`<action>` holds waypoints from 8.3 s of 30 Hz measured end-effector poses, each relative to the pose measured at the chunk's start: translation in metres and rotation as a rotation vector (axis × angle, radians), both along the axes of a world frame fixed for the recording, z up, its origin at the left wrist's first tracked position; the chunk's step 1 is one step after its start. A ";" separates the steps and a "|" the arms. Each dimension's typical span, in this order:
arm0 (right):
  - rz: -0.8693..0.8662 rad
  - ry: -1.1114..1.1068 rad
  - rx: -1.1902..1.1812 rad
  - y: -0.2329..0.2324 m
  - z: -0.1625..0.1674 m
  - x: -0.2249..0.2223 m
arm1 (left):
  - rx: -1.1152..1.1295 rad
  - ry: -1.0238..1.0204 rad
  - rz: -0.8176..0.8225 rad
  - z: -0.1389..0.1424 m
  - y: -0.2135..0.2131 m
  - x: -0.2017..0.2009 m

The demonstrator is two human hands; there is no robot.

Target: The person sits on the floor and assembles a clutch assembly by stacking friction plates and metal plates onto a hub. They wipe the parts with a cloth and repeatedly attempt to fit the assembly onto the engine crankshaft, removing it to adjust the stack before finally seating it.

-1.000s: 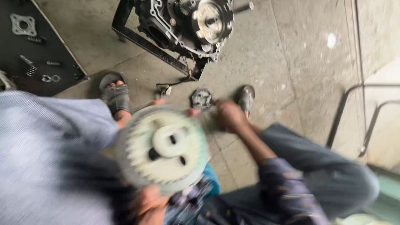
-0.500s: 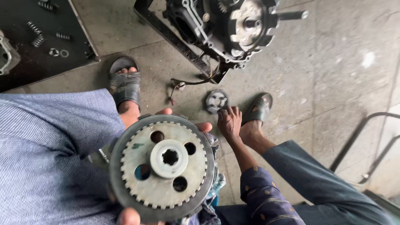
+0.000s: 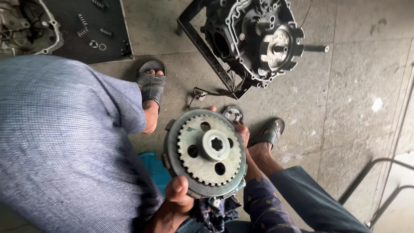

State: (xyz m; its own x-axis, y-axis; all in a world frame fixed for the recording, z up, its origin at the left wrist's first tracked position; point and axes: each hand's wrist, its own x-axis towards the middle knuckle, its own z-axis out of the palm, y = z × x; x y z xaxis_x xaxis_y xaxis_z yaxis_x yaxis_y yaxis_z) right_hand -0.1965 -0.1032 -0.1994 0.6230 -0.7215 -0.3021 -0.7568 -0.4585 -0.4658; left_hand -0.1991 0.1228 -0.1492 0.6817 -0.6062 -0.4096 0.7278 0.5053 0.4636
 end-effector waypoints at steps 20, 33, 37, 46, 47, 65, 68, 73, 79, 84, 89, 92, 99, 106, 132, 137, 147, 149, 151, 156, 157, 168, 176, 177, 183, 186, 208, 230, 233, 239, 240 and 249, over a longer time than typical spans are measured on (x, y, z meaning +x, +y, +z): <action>-1.060 -1.210 0.645 -0.001 0.203 -0.138 | -0.229 -0.145 -0.591 0.092 -0.041 0.054; -0.586 -0.710 0.728 0.089 0.251 -0.126 | -0.195 -0.386 -0.673 0.077 -0.015 0.047; -0.345 -0.371 0.211 0.085 0.294 -0.105 | -0.164 -0.473 -0.713 0.090 -0.015 0.051; 0.431 -0.367 -0.016 0.082 0.351 -0.042 | -0.277 -0.328 -0.840 0.098 -0.020 0.043; 0.466 -0.355 0.015 0.083 0.352 -0.038 | -0.294 -0.374 -0.838 0.098 -0.021 0.044; 0.520 -0.318 -0.186 0.097 0.352 -0.029 | -0.350 -0.421 -0.773 0.110 -0.041 0.045; 0.522 -0.335 -0.169 0.090 0.346 -0.030 | -0.327 -0.426 -0.769 0.120 -0.043 0.052; 0.499 -0.704 -0.068 0.061 0.319 -0.063 | -0.358 -0.327 -0.806 0.135 -0.047 0.059; -0.536 -0.817 -0.238 -0.027 0.190 -0.076 | -0.421 -0.173 -0.662 0.122 -0.046 0.061; -0.105 0.172 0.127 -0.029 0.073 -0.024 | -0.312 -0.009 -0.547 0.065 -0.012 0.046; 0.101 0.321 -0.074 -0.010 0.022 0.038 | -0.390 0.120 -0.386 0.014 0.020 0.014; -0.025 0.351 0.001 -0.012 0.009 0.060 | -0.338 0.147 -0.330 0.001 0.028 0.002; -0.180 0.401 -0.101 -0.016 -0.011 0.042 | -0.205 0.134 -0.217 -0.008 0.015 0.002; -0.434 0.073 0.108 0.007 0.026 0.001 | -0.036 -0.074 -0.144 0.007 -0.007 0.036; -0.750 -0.829 -0.137 0.151 0.200 -0.067 | 0.179 -0.517 0.178 0.088 -0.041 0.067; -0.564 -0.383 -0.476 0.165 0.178 -0.064 | 0.339 -0.471 0.098 0.085 -0.025 0.052; -0.961 -1.184 0.137 0.200 0.197 -0.043 | 0.339 -0.746 0.116 0.108 -0.037 0.041; -1.142 -1.243 0.216 0.204 0.220 -0.057 | 0.362 -0.804 0.150 0.106 -0.037 0.050; -0.962 -0.964 0.024 0.204 0.237 -0.068 | 0.382 -0.729 0.200 0.099 -0.042 0.056; -0.751 -1.537 0.734 0.185 0.240 -0.071 | 0.278 -0.433 0.222 0.078 -0.039 0.057; -0.812 -1.502 0.709 0.176 0.233 -0.068 | 0.236 -0.439 0.243 0.075 -0.036 0.055; -0.616 -0.978 0.271 0.164 0.207 -0.061 | 0.102 -0.771 -0.037 0.089 -0.011 0.010; -0.388 -1.153 0.156 0.115 0.272 -0.105 | -0.190 -0.547 -0.319 0.102 -0.013 0.037; -0.308 -0.979 0.038 0.119 0.286 -0.106 | -0.294 -0.458 -0.346 0.111 -0.016 0.041; 0.372 -0.449 -0.099 0.101 0.326 -0.106 | -0.281 -0.379 -0.514 0.151 -0.026 0.061; 0.525 -0.417 -0.118 0.089 0.323 -0.109 | -0.296 -0.368 -0.566 0.149 -0.022 0.065; 0.305 -0.641 0.008 0.102 0.302 -0.117 | -0.319 -0.701 -0.591 0.144 -0.016 0.070; 0.265 -0.424 0.344 0.074 0.295 -0.105 | -0.091 -0.938 -0.678 0.141 -0.022 0.065; 0.201 -0.482 0.436 0.075 0.284 -0.112 | -0.087 -0.946 -0.665 0.141 -0.024 0.067; 0.287 -0.623 0.452 0.070 0.268 -0.108 | -0.018 -1.017 -0.686 0.142 -0.021 0.072; 0.320 -0.553 0.376 0.067 0.267 -0.107 | -0.009 -1.006 -0.687 0.142 -0.021 0.072; 0.233 -0.656 0.447 0.075 0.262 -0.101 | -0.022 -1.012 -0.652 0.138 -0.021 0.079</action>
State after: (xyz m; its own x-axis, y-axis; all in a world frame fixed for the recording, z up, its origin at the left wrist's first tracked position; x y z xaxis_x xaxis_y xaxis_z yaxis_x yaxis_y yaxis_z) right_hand -0.2973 -0.0278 0.0625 0.8916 -0.4496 -0.0532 -0.1763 -0.2367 -0.9554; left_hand -0.1198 0.1020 -0.0113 0.2510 -0.9565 0.1488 0.1614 0.1929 0.9679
